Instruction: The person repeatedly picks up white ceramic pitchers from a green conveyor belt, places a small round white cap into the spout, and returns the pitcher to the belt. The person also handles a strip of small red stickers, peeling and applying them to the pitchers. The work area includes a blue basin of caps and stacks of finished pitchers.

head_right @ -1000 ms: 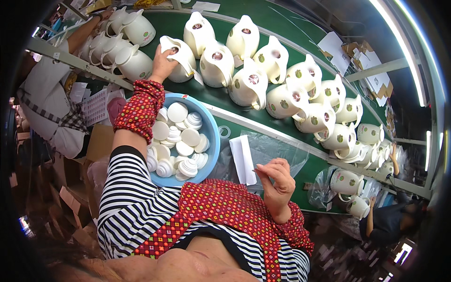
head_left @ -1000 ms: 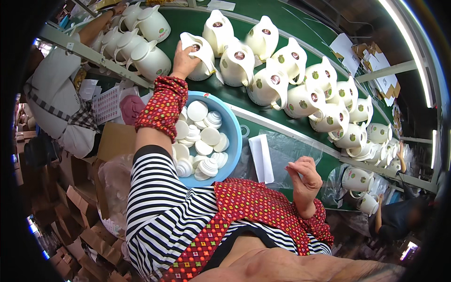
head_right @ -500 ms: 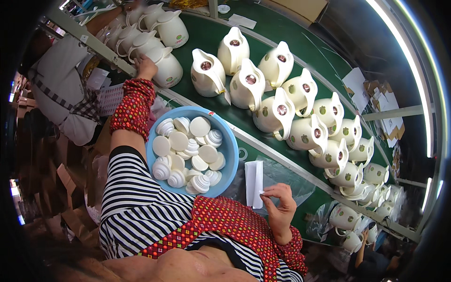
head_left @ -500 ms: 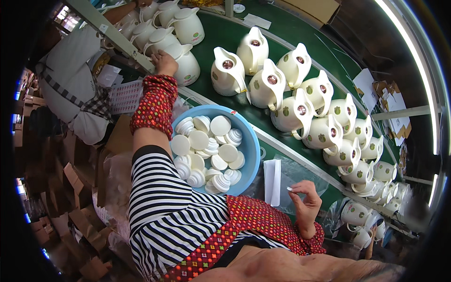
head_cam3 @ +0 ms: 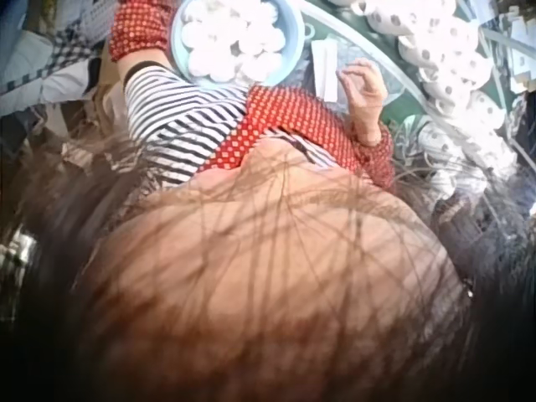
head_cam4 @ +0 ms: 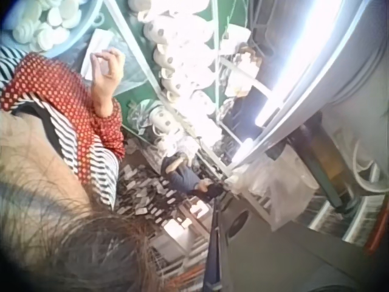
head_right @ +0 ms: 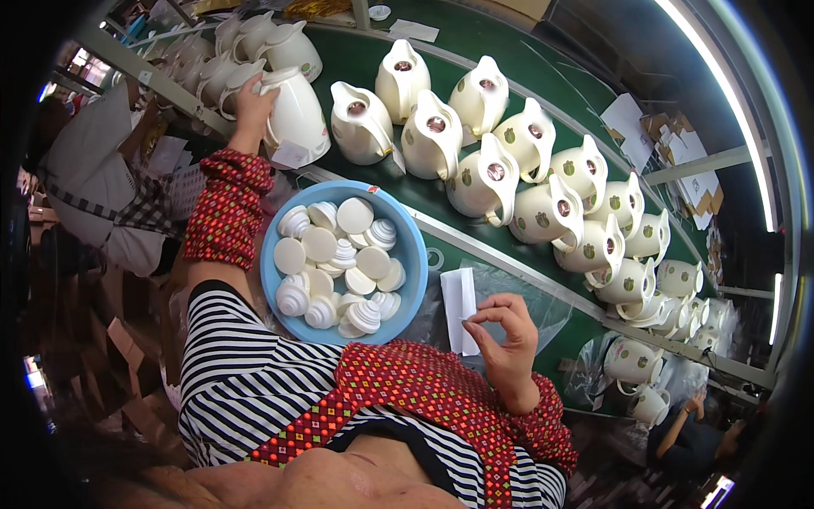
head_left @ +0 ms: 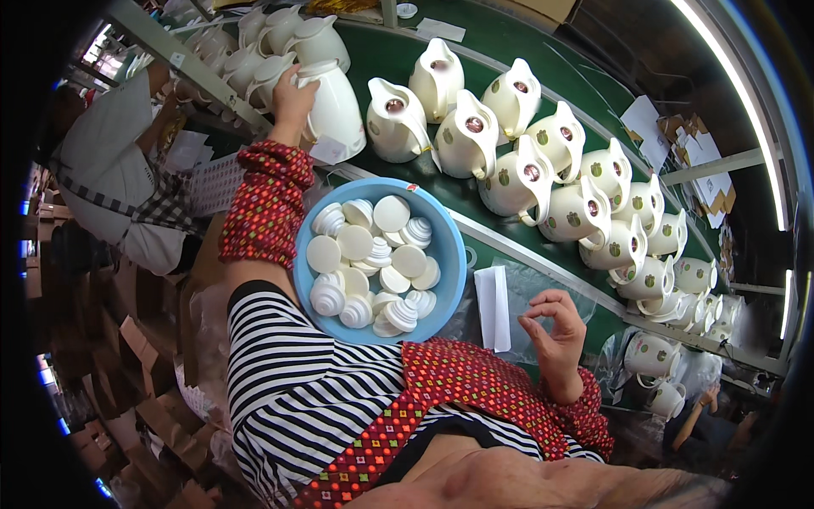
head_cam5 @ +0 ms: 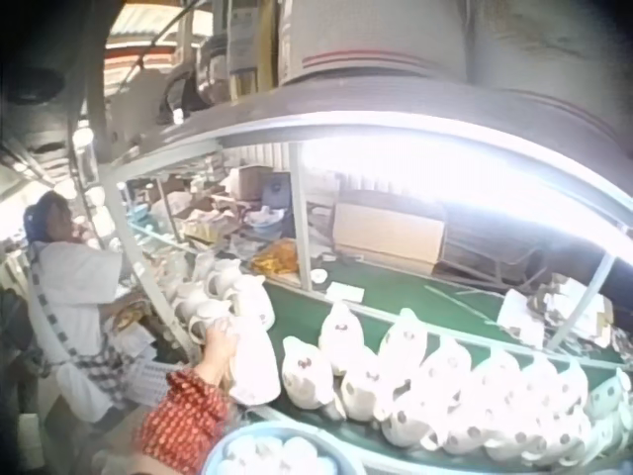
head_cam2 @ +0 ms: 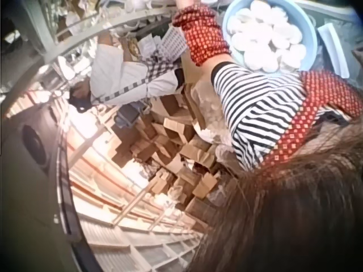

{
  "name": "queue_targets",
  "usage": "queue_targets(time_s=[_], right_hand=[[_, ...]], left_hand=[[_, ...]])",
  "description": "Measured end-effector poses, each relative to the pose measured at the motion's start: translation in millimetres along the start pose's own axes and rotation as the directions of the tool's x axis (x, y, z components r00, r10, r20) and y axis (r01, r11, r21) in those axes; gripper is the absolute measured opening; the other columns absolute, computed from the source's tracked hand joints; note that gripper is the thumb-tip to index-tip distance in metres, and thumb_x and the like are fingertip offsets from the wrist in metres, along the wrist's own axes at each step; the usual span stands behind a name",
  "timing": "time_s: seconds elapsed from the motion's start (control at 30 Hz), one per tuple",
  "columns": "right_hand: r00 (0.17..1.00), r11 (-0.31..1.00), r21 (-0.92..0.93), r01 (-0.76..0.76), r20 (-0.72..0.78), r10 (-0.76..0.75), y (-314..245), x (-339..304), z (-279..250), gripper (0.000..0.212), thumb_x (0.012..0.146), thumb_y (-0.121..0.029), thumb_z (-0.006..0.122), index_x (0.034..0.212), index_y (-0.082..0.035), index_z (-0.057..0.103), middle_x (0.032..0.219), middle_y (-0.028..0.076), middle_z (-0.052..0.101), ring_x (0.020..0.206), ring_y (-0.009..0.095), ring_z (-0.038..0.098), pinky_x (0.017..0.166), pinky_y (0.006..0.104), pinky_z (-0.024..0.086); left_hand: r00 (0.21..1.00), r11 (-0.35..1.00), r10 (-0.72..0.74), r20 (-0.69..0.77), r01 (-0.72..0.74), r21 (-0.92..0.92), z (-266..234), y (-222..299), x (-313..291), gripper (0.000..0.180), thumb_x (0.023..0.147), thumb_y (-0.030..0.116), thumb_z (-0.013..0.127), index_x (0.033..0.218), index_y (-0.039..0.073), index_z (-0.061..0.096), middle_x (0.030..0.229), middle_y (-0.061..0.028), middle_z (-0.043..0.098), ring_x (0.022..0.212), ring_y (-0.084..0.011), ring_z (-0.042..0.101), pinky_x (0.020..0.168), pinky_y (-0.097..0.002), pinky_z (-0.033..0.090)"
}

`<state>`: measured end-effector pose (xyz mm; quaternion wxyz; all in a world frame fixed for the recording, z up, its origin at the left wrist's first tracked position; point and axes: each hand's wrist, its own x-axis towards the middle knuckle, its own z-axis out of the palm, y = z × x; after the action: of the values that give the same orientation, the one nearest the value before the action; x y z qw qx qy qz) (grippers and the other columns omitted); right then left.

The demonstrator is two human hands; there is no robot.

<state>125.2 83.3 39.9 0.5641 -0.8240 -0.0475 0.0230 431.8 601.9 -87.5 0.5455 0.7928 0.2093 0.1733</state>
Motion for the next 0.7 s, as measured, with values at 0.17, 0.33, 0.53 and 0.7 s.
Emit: queue_targets(time_s=[0.17, 0.33, 0.53, 0.7], right_hand=[[0.954, 0.987, 0.024, 0.156, 0.255, -0.157, -29.6, 27.0, 10.9, 0.018, 0.076, 0.003, 0.083, 0.089, -0.003, 0.073, 0.110, 0.011, 0.070, 0.107, 0.028, 0.066, 0.094, 0.0375, 0.051], [0.632, 0.876, 0.287, 0.387, 0.609, -0.479, -69.8, 43.7, 51.9, 0.017, 0.082, 0.000, 0.081, 0.091, -0.003, 0.068, 0.137, 0.017, 0.064, 0.119, 0.035, 0.065, 0.098, 0.0421, 0.053], [0.714, 0.949, 0.249, 0.192, 0.628, -0.309, -28.5, 26.7, 64.3, 0.011, 0.089, -0.005, 0.077, 0.096, -0.002, 0.069, 0.134, 0.018, 0.065, 0.122, 0.036, 0.063, 0.101, 0.0412, 0.051], [0.830, 0.846, 0.412, -0.337, 0.554, 0.061, -0.3, 7.0, 29.3, 0.009, 0.094, -0.010, 0.078, 0.094, -0.004, 0.072, 0.120, 0.008, 0.062, 0.114, 0.018, 0.062, 0.096, 0.0327, 0.049]], left_hand=[[0.926, 0.660, -0.069, 0.372, 0.322, -0.679, -35.7, 98.6, -82.2, 0.049, 0.099, -0.008, 0.051, 0.147, -0.003, 0.048, 0.118, -0.0283, 0.066, 0.079, -0.0202, 0.059, 0.069, -0.0315, 0.053], [0.846, 0.537, -0.082, 0.527, 0.483, -0.692, -4.1, 173.6, -191.0, 0.050, 0.100, -0.009, 0.036, 0.149, -0.007, 0.041, 0.140, -0.0356, 0.051, 0.097, -0.0224, 0.053, 0.083, -0.0324, 0.050], [0.669, 0.474, -0.147, 0.729, 0.695, -0.542, 28.8, 171.1, -281.5, 0.063, 0.093, -0.009, 0.041, 0.152, -0.022, 0.023, 0.138, -0.0339, 0.047, 0.097, -0.0220, 0.053, 0.081, -0.0335, 0.049], [0.568, 0.412, -0.216, 0.794, 0.790, -0.453, 51.5, 169.4, -314.6, 0.055, 0.096, -0.009, 0.048, 0.144, -0.025, 0.026, 0.129, -0.0309, 0.050, 0.094, -0.0216, 0.054, 0.080, -0.0344, 0.050]])
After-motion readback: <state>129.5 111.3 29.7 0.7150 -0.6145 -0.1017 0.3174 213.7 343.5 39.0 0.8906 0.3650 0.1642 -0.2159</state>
